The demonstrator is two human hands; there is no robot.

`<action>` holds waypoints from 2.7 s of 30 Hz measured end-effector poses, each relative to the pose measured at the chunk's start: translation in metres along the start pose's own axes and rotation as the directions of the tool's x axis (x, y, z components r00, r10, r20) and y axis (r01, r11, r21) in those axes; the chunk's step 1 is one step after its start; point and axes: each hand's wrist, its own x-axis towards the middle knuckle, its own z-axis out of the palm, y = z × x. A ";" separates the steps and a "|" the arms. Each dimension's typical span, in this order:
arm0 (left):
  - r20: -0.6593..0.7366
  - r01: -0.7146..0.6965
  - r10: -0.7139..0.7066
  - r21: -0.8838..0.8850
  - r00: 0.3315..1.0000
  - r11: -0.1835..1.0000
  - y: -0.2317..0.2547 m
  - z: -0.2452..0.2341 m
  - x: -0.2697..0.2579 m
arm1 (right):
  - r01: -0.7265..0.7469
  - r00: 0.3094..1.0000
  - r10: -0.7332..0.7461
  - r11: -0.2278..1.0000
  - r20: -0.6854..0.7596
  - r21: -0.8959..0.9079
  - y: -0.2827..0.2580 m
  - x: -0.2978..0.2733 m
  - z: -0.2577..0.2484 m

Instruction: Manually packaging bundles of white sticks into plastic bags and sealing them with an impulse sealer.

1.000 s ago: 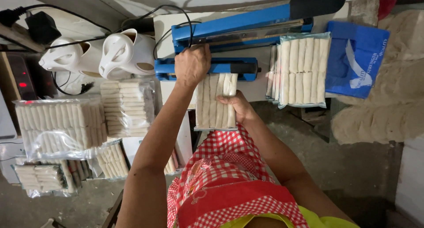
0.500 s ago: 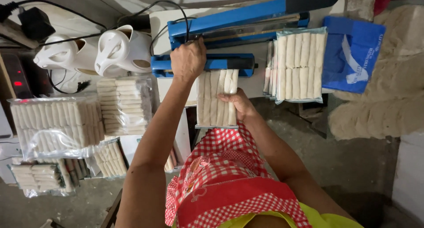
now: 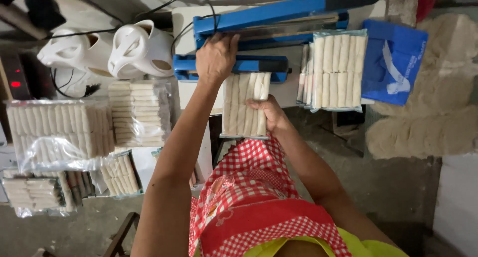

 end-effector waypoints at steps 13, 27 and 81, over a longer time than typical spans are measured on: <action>-0.358 0.004 -0.434 -0.768 0.827 0.641 -0.008 -0.097 -0.175 | 0.354 0.926 -0.378 0.852 0.015 -0.386 0.037 -0.067 0.083; 0.385 0.663 -0.862 -0.745 0.330 -0.079 -0.126 -0.139 -0.506 | -0.100 0.748 0.559 0.629 0.359 -0.771 0.249 -0.031 0.078; -0.104 0.041 -0.181 -0.754 0.978 0.656 0.004 -0.101 -0.123 | 0.874 0.222 -0.804 -0.086 0.552 -0.478 -0.018 -0.041 0.070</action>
